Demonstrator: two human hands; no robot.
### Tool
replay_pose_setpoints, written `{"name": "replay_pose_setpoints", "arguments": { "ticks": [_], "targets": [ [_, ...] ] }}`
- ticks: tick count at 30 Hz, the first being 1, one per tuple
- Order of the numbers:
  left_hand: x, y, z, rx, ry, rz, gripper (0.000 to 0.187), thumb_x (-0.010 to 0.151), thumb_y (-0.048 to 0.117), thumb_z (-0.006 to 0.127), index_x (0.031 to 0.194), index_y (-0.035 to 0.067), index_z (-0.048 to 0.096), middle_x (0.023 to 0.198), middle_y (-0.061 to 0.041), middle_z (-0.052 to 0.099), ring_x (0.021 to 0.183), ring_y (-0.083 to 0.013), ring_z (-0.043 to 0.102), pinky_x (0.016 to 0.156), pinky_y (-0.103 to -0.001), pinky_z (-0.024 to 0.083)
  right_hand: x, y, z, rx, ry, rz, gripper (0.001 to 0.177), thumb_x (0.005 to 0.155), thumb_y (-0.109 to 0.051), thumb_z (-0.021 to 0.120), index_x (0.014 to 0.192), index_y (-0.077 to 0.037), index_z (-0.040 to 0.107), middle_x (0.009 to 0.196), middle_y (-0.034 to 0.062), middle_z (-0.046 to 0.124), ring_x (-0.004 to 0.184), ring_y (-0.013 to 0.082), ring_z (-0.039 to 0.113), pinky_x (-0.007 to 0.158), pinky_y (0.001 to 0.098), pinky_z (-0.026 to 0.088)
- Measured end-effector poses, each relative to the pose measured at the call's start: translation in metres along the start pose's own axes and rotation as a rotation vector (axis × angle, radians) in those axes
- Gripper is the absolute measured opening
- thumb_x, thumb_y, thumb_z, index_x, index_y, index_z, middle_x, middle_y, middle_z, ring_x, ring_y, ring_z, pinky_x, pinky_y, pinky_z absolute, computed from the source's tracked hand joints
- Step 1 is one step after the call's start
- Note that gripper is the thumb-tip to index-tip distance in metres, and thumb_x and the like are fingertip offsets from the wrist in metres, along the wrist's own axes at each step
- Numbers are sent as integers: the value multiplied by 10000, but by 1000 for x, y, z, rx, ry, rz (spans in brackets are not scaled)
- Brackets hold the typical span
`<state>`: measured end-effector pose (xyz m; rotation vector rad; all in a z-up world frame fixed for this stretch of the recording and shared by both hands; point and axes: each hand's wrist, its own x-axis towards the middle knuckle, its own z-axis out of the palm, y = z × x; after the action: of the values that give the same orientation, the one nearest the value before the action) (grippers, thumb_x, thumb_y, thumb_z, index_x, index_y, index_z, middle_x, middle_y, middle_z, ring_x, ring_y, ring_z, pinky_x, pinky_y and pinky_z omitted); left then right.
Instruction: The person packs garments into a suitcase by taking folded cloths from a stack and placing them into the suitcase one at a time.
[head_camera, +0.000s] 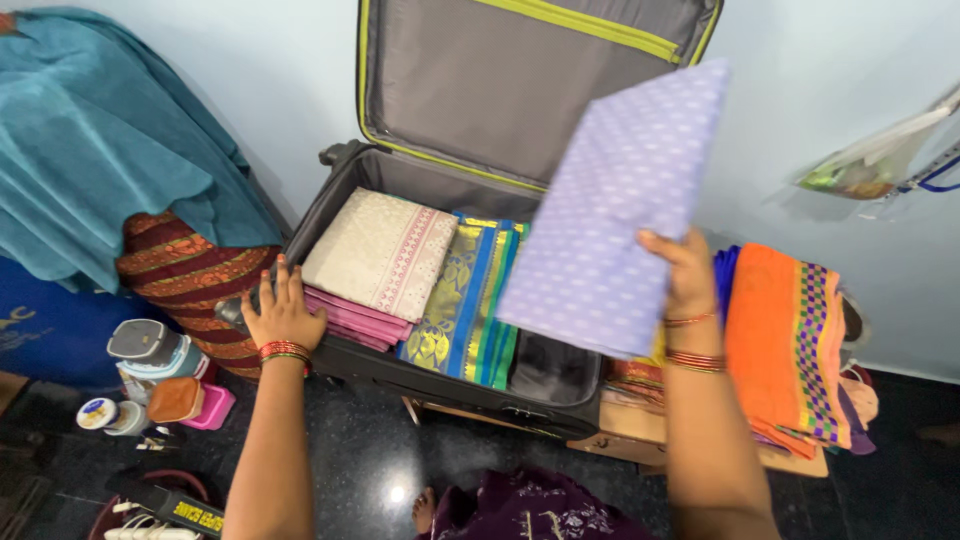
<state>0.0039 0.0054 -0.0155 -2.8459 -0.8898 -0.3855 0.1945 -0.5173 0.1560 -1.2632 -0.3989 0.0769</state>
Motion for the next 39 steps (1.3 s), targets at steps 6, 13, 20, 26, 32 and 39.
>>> {"name": "replay_pose_setpoints", "arguments": {
  "ticks": [6, 13, 20, 26, 32, 39],
  "targets": [
    [-3, 1, -3, -18, -9, -8, 861, 798, 491, 626, 1579, 233, 371, 1731, 48, 178, 1537, -211, 264, 1203, -586, 187, 14, 154, 74, 561, -158, 283, 549, 851, -128, 701, 1360, 19, 557, 1206, 149, 681, 1097, 332, 668, 988, 469, 545],
    [-6, 4, -11, -44, -28, -17, 845, 798, 474, 636, 1566, 225, 388, 1737, 42, 182, 1537, -216, 274, 1208, -580, 196, -8, 331, 57, 376, 42, 929, 511, 835, -232, 692, 1295, -26, 610, 1172, 137, 724, 1075, 311, 690, 985, 456, 548],
    [-4, 6, -10, -25, -37, -31, 840, 792, 483, 616, 1561, 242, 382, 1723, 54, 165, 1534, -204, 249, 1198, -586, 185, -8, 349, 63, -56, 260, 710, 454, 899, -134, 785, 1240, 130, 642, 1111, 213, 718, 938, 288, 590, 821, 439, 515],
    [-3, 6, -13, -33, -46, -40, 824, 808, 492, 600, 1563, 243, 385, 1724, 52, 180, 1542, -202, 251, 1205, -587, 188, -7, 346, 59, -288, 628, 576, 528, 899, -72, 721, 1342, 76, 473, 1182, 185, 655, 998, 258, 649, 910, 381, 531],
    [-2, 4, -6, -33, -18, -32, 827, 805, 508, 602, 1560, 237, 399, 1733, 53, 179, 1537, -212, 266, 1200, -590, 195, 9, 346, 52, -249, 291, 688, 498, 936, -179, 688, 1312, 82, 494, 1198, 231, 644, 1010, 290, 633, 851, 457, 567],
    [-2, -1, 5, -4, -14, -18, 839, 804, 539, 602, 1568, 257, 401, 1750, 56, 165, 1544, -215, 277, 1207, -575, 194, 3, 347, 63, -404, 255, 625, 666, 838, -246, 792, 1332, 89, 496, 1252, 252, 662, 1079, 313, 669, 934, 415, 571]
  ]
}}
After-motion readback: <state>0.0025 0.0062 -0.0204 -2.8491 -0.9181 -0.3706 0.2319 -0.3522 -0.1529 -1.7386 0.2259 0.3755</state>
